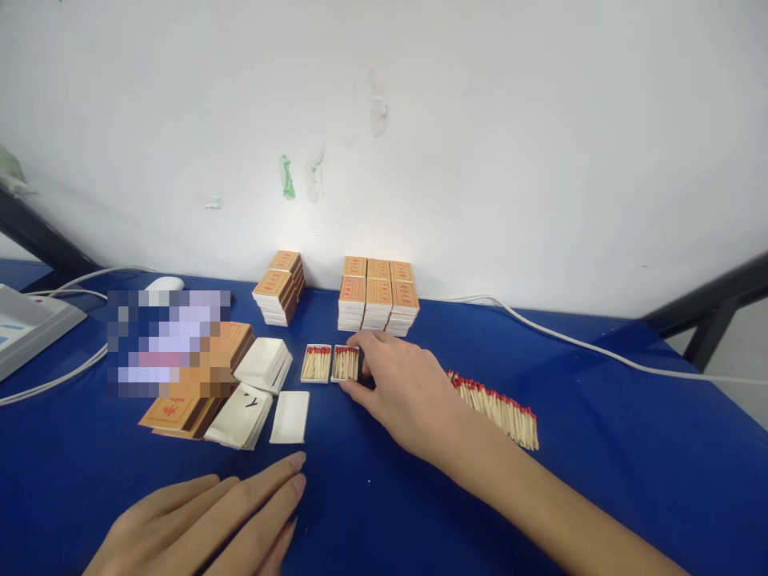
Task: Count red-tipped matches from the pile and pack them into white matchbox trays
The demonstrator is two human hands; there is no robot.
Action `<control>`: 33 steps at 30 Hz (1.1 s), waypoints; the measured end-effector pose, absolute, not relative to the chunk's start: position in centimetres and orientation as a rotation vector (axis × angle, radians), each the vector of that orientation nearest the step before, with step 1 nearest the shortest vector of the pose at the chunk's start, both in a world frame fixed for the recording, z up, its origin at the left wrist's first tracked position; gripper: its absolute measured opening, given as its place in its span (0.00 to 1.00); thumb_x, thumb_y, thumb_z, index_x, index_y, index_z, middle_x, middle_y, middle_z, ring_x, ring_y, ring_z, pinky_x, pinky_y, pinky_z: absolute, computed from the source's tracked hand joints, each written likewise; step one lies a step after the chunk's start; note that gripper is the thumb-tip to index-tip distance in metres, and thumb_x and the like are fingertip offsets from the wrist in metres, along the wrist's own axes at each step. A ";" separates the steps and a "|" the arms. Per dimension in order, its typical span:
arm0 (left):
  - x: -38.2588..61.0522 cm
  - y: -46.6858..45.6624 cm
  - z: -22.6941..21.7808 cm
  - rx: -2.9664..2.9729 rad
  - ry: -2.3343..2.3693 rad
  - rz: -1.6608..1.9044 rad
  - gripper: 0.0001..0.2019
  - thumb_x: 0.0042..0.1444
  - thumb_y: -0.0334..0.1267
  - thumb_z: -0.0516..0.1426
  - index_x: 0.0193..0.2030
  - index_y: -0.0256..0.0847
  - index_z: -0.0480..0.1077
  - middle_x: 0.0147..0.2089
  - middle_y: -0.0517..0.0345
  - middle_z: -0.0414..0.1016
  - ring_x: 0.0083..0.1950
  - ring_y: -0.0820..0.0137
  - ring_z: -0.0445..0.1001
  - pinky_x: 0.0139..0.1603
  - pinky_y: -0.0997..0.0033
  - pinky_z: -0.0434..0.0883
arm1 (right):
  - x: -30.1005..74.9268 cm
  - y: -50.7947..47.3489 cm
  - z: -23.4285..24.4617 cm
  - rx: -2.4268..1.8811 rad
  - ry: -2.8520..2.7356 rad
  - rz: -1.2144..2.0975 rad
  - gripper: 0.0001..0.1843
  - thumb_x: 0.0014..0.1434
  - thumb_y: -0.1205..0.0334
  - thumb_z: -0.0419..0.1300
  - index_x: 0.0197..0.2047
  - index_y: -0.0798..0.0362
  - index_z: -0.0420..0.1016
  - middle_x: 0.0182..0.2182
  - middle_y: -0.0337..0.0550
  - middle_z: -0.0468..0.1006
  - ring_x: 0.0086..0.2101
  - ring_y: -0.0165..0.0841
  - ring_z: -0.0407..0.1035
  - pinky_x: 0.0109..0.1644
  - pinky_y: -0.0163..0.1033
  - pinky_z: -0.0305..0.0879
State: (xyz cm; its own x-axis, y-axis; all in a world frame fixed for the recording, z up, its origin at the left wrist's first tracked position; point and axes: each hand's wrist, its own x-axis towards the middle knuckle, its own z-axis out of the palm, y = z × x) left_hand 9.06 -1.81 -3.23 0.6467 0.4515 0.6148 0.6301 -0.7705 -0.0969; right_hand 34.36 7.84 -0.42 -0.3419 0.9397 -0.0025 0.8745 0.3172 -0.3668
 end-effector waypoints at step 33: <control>9.7 -0.6 -4.0 -3.043 -0.706 -0.969 0.18 0.78 0.27 0.47 0.62 0.34 0.76 0.58 0.54 0.87 0.43 0.68 0.88 0.33 0.67 0.82 | 37.1 2.4 -4.4 -1.486 -2.115 -0.383 0.21 0.78 0.50 0.55 0.33 0.49 0.69 0.27 0.36 0.71 0.26 0.33 0.69 0.29 0.40 0.56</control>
State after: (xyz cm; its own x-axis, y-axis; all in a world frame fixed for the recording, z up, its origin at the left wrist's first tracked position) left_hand 9.66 -0.59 -3.98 0.7324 0.4383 0.5211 0.3619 -0.8988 0.2473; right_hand 37.13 2.36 -4.37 -0.2608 0.7837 0.5637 0.9316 0.3574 -0.0658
